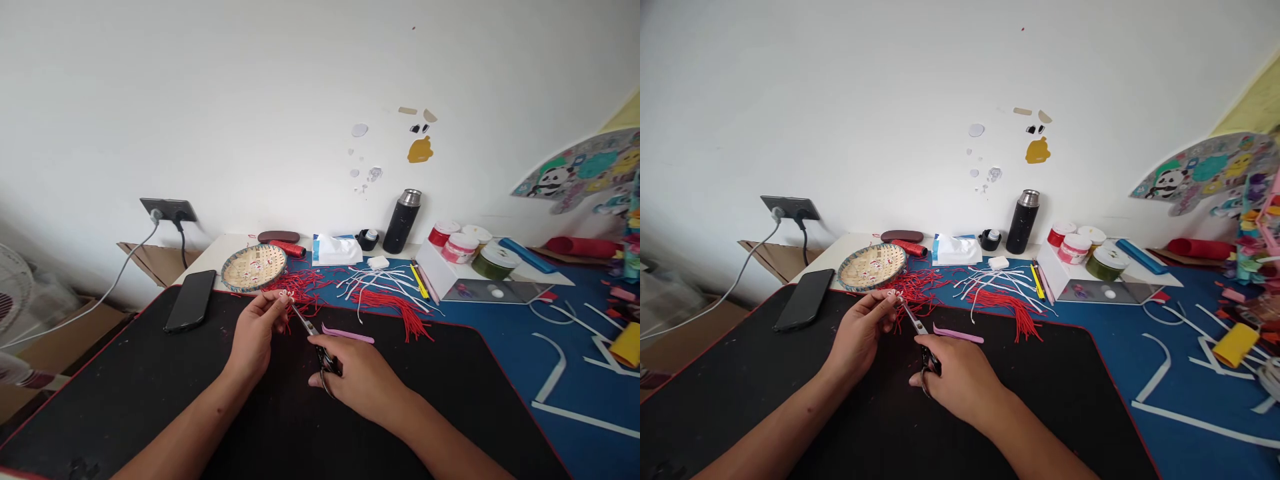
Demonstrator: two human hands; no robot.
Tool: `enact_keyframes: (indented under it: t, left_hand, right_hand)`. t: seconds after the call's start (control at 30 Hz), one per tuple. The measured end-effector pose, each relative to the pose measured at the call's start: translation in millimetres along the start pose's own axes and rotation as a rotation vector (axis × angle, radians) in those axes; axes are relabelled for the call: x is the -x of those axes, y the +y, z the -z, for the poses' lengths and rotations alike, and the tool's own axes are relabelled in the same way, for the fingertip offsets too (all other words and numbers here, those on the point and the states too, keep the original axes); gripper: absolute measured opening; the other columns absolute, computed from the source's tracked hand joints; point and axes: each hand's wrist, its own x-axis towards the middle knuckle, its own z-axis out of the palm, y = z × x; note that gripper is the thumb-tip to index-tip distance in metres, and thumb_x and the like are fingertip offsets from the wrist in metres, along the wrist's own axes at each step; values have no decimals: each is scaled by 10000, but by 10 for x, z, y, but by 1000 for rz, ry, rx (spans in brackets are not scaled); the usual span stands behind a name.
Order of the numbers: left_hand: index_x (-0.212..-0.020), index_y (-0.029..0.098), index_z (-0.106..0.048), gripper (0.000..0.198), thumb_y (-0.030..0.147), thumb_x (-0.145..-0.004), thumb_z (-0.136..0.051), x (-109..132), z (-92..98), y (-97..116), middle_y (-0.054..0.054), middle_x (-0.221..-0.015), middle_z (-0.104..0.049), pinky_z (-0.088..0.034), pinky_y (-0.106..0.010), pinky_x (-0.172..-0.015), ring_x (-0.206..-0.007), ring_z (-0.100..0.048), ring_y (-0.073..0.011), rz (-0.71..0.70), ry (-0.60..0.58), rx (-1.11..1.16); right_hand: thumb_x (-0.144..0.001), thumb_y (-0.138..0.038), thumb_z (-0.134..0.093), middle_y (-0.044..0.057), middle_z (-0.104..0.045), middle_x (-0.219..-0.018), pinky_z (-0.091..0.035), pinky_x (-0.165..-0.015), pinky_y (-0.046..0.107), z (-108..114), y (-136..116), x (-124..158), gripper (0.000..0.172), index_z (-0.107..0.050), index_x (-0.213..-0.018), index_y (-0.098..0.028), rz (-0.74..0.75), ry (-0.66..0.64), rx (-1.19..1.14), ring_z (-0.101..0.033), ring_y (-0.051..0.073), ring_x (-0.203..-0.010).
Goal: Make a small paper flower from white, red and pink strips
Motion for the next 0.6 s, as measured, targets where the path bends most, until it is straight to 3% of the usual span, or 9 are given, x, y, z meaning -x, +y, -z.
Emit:
enact_keyframes:
  t: [0.3,0.6]
  left_hand:
    - [-818,179,-713,284,352,-704,-908,21,1,-36,28,-654,-622,-373,-189,-468,-550,-489,-96,8,-43,-17]
    - [-838,172,-720,299,380,-718,-897,30,-38,-54,34,-610,-600,-356,-192,-465,-523,-451,-91,27,-80,-34]
  right_hand:
    - [-844,-421,-816,77,-757,-1148,-515,-876,371,-3,-13,30,548,-678,-1358,-293,96,-15,190,-719,303,-1024]
    - [-802,-342,-856,59,-749,-1238,-502,-888,305,6,8,7,586,-689,-1361,-286,72,-71,0,-716,265,-1062]
